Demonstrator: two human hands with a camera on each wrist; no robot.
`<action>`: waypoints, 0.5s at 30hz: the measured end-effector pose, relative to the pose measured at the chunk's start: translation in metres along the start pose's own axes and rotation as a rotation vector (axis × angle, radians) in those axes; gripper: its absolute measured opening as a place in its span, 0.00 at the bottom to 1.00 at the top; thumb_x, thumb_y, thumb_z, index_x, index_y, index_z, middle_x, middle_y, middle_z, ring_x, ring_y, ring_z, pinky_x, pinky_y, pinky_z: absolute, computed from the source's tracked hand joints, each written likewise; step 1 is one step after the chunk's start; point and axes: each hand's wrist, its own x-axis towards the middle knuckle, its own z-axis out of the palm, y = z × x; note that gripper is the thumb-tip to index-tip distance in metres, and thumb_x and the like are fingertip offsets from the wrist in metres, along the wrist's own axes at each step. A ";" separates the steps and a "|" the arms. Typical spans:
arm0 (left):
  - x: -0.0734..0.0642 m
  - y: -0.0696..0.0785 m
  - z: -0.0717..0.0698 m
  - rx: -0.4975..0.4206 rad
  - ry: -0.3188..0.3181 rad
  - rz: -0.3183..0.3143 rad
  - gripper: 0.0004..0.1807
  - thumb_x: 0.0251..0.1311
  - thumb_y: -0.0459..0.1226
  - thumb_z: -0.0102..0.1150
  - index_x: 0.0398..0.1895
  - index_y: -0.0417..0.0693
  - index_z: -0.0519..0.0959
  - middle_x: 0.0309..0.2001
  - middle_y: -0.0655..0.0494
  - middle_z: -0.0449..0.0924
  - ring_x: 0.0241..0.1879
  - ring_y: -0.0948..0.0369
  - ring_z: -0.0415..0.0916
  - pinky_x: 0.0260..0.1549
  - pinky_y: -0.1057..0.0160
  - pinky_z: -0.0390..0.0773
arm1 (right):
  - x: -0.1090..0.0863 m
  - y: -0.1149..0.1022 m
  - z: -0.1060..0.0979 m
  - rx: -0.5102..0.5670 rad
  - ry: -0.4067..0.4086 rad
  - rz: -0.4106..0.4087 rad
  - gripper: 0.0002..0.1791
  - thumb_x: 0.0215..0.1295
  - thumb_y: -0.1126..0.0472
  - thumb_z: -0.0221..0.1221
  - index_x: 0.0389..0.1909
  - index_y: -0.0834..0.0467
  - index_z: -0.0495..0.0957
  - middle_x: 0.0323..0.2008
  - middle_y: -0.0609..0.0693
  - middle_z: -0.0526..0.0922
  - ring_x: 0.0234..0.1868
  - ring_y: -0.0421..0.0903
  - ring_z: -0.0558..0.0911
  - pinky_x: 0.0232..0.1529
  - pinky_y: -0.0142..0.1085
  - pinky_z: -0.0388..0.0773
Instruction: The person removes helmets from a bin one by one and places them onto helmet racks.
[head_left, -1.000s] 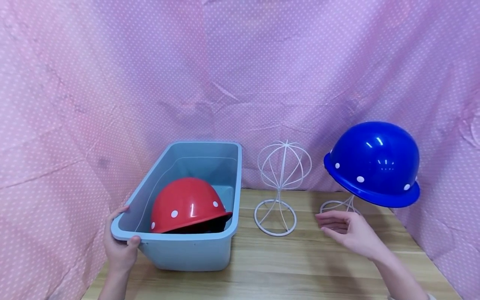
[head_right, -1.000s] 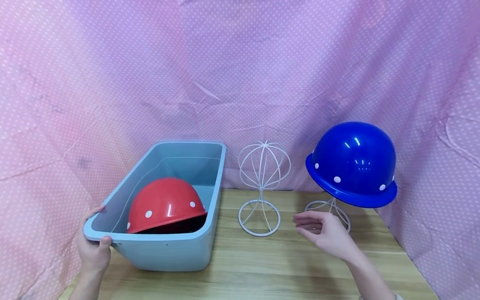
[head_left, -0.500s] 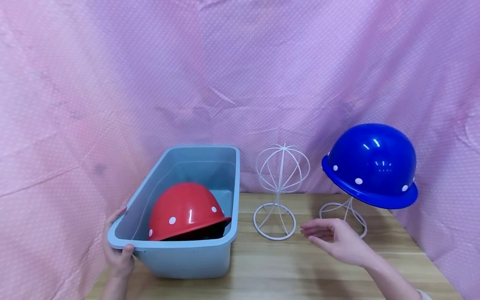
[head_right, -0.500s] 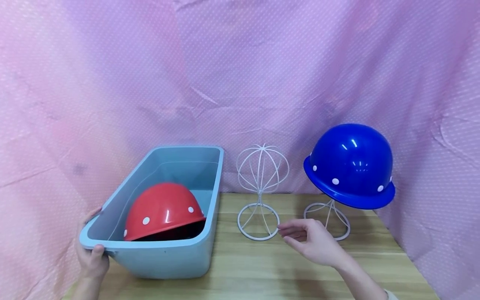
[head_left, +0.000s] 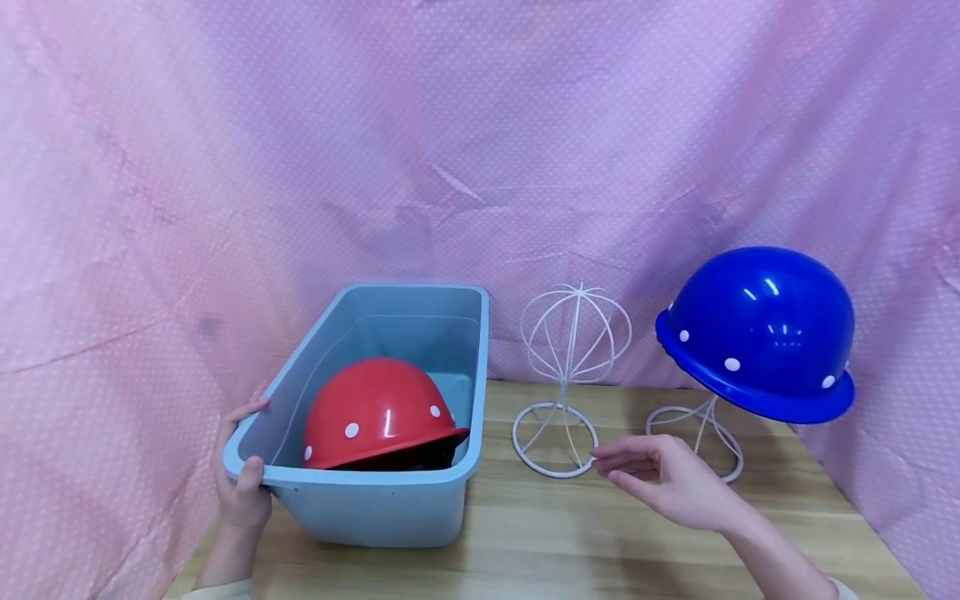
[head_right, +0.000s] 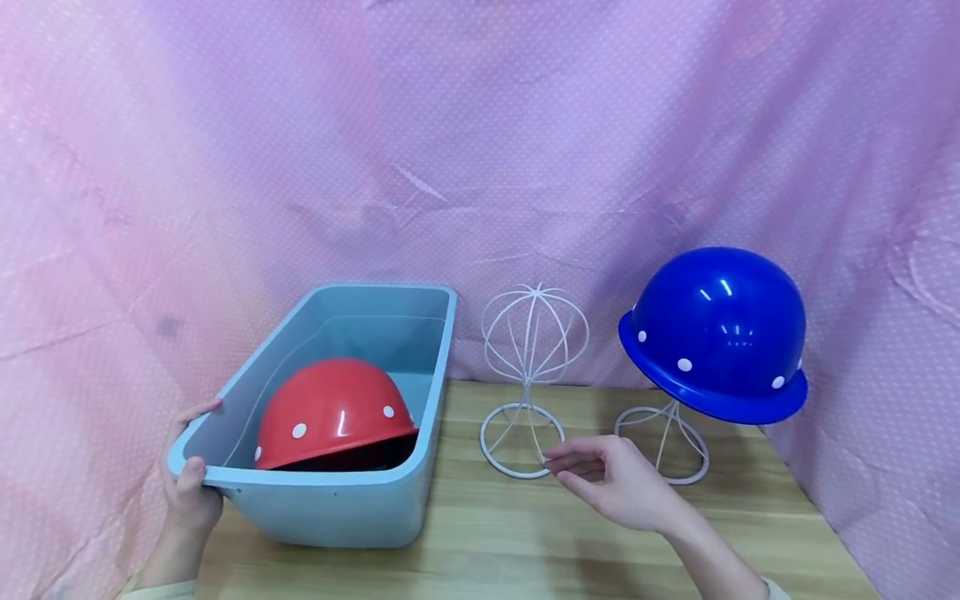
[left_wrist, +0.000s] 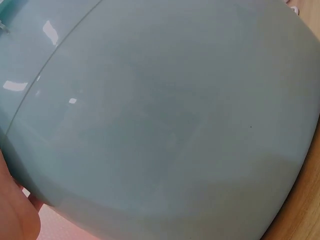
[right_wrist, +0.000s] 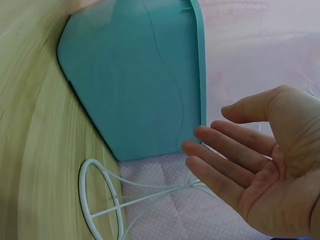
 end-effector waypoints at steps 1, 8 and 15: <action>0.002 -0.001 0.001 0.002 -0.004 0.002 0.29 0.57 0.35 0.60 0.62 0.28 0.76 0.59 0.42 0.78 0.57 0.53 0.74 0.52 0.65 0.74 | 0.001 -0.001 -0.001 -0.005 0.001 0.000 0.13 0.74 0.67 0.63 0.57 0.60 0.85 0.47 0.49 0.93 0.48 0.34 0.89 0.48 0.31 0.87; 0.004 -0.005 0.005 0.019 -0.020 0.023 0.28 0.57 0.35 0.60 0.62 0.31 0.77 0.58 0.43 0.78 0.56 0.53 0.74 0.50 0.66 0.74 | 0.000 -0.009 -0.007 -0.008 0.007 -0.025 0.14 0.73 0.68 0.63 0.57 0.59 0.85 0.47 0.48 0.93 0.48 0.35 0.90 0.48 0.31 0.86; 0.002 -0.001 0.003 -0.002 0.006 0.004 0.30 0.55 0.36 0.62 0.62 0.31 0.78 0.57 0.42 0.78 0.55 0.54 0.75 0.51 0.66 0.75 | 0.011 -0.013 0.003 0.087 -0.020 -0.023 0.14 0.75 0.69 0.61 0.59 0.63 0.84 0.49 0.53 0.92 0.50 0.40 0.91 0.50 0.32 0.87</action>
